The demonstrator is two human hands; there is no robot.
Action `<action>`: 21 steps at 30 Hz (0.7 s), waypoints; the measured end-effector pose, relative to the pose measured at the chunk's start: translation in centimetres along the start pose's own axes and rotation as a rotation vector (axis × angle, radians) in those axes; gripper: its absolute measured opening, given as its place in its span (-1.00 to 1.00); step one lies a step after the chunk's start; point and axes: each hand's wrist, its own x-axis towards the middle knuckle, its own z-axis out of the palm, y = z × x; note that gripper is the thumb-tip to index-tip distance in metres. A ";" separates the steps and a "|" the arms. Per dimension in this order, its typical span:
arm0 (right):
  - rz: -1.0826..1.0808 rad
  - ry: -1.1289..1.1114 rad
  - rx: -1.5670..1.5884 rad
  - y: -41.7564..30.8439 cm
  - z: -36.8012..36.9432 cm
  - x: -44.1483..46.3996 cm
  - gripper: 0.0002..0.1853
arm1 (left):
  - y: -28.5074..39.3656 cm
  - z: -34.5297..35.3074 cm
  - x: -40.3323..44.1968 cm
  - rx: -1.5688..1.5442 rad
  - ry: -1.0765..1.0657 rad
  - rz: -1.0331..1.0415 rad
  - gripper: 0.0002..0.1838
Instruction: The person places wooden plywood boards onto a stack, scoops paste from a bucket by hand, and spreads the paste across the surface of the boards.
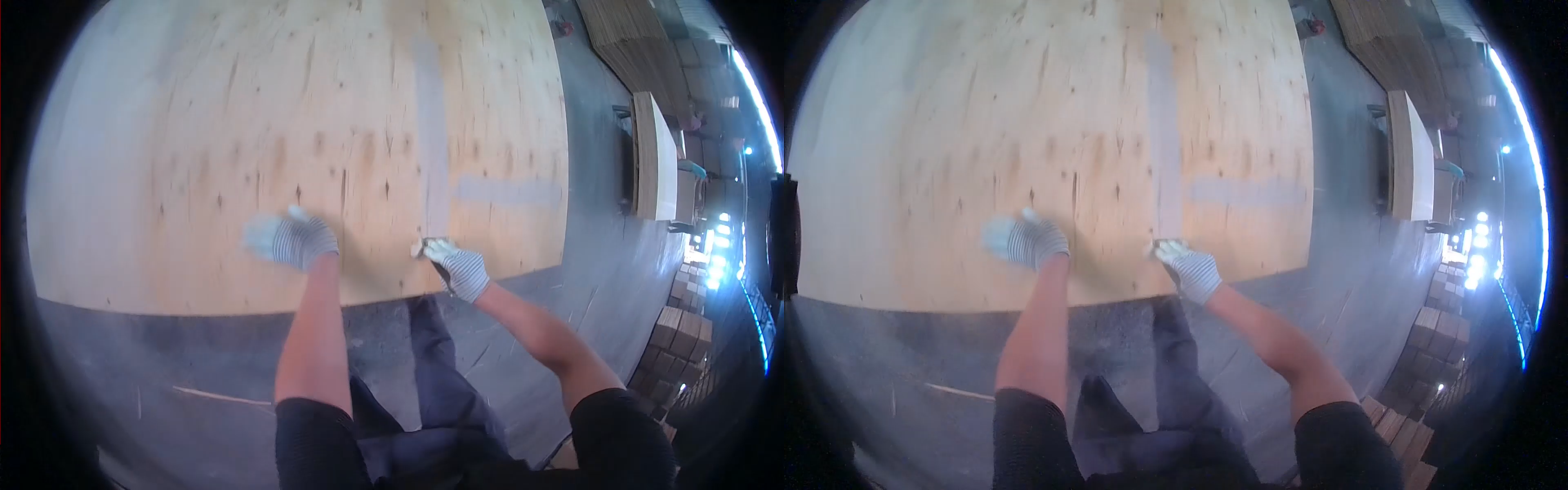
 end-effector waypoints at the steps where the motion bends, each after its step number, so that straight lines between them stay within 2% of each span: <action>1: 0.029 -0.022 -0.042 -2.7 -1.0 -2.2 -0.67 | -1.9 -0.4 -0.8 -0.025 -0.052 0.179 -0.18; 4: 0.411 0.165 1.098 -3.0 -2.9 -1.9 -0.73 | -11.9 -2.4 4.1 -0.098 -0.343 0.715 -0.26; 5: 0.568 0.228 0.903 -1.1 -3.1 -0.1 -0.71 | -16.8 1.6 6.0 -0.298 -0.154 0.528 -0.29; 6: 0.721 0.276 0.699 0.3 -2.8 0.8 -0.69 | -21.5 3.5 7.7 -0.262 -0.008 0.428 -0.31; 7: 0.591 0.210 0.602 -0.4 -2.4 0.1 -0.69 | -26.3 5.4 9.4 -0.236 0.127 0.318 -0.33; 8: 0.468 0.151 0.509 -1.4 -2.3 -0.3 -0.68 | -28.5 3.9 11.7 0.016 0.225 0.319 -0.33; 9: 0.348 0.096 0.417 -2.4 -1.1 -0.9 -0.67 | -29.0 3.1 13.2 0.072 0.212 0.304 -0.32; 12: 0.245 0.252 0.190 -9.1 2.6 -7.3 -0.60 | -27.6 0.6 12.8 0.203 0.085 0.291 -0.29; 13: 0.294 0.260 0.321 -10.8 3.0 -7.8 -0.62 | -27.5 -0.9 12.6 0.242 0.048 0.271 -0.28; 15: 0.387 0.340 0.555 -12.5 3.9 -6.1 -0.64 | -29.3 2.3 12.9 0.213 0.184 0.310 -0.28; 16: 0.634 0.452 1.137 -13.4 4.1 -4.5 -0.69 | -30.3 3.4 13.8 0.198 0.254 0.337 -0.28; 19: 0.815 0.352 0.983 -10.7 -4.5 3.6 -0.76 | -28.2 1.9 13.0 0.180 0.178 0.274 -0.27; 21: 0.866 0.733 1.278 -4.8 -2.4 8.1 -0.78 | -28.0 1.3 12.7 0.185 0.145 0.271 -0.26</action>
